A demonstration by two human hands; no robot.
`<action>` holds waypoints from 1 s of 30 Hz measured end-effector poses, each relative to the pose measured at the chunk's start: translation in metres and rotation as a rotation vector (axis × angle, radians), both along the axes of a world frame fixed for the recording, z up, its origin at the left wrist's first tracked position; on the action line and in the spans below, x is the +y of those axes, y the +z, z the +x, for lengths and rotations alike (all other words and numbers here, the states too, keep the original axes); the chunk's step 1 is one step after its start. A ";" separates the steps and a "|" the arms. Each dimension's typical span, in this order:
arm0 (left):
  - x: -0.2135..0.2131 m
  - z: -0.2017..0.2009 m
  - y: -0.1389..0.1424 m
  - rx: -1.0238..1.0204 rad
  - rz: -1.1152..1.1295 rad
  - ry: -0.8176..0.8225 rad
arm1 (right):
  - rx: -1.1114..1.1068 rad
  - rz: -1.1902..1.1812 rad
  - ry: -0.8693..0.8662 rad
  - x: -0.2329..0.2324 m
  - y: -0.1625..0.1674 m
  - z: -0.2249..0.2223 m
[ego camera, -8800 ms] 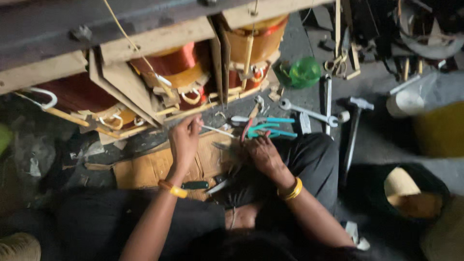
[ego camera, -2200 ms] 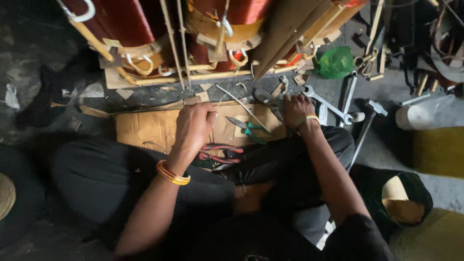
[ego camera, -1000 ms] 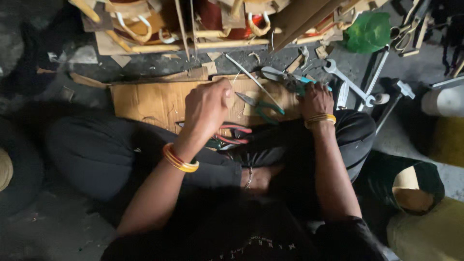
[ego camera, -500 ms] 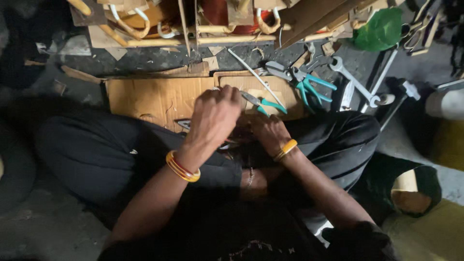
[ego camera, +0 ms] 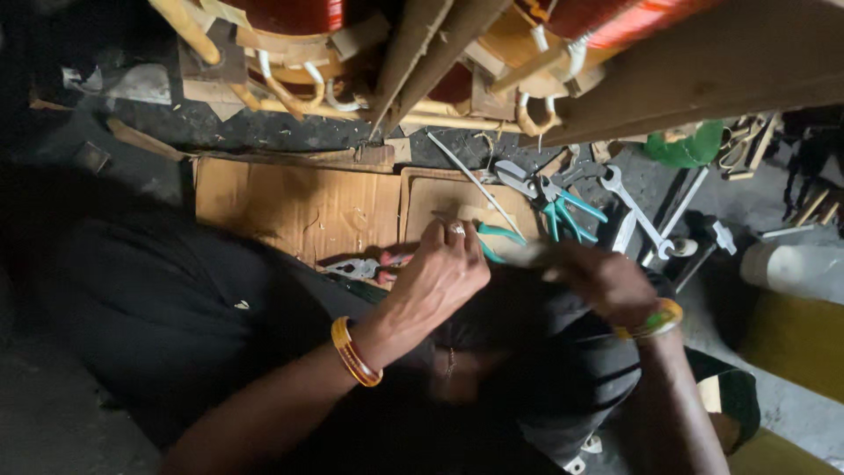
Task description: The person sits on the floor assembling wound copper coil components, threading a wire lead through holes in the wooden coil frames and twisting the wire ends by hand and with pliers. They work on successive coil bobbins mounted in the wooden fixture, securing each lead in turn.
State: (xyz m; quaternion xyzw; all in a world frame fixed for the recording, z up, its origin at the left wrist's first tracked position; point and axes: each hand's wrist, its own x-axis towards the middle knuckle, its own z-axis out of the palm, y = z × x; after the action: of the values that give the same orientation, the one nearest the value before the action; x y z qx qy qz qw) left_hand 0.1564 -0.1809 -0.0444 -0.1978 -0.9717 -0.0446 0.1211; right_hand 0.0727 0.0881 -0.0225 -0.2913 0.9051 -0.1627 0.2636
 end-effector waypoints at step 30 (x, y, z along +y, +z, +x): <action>0.006 0.000 0.009 -0.104 -0.125 -0.058 | 0.640 0.120 0.297 -0.077 0.017 -0.037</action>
State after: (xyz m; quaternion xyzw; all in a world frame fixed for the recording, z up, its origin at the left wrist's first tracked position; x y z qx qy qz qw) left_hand 0.1566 -0.1750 -0.0358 -0.2305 -0.9714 0.0023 0.0567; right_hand 0.0362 0.0106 -0.0059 -0.4401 0.8974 0.0302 0.0042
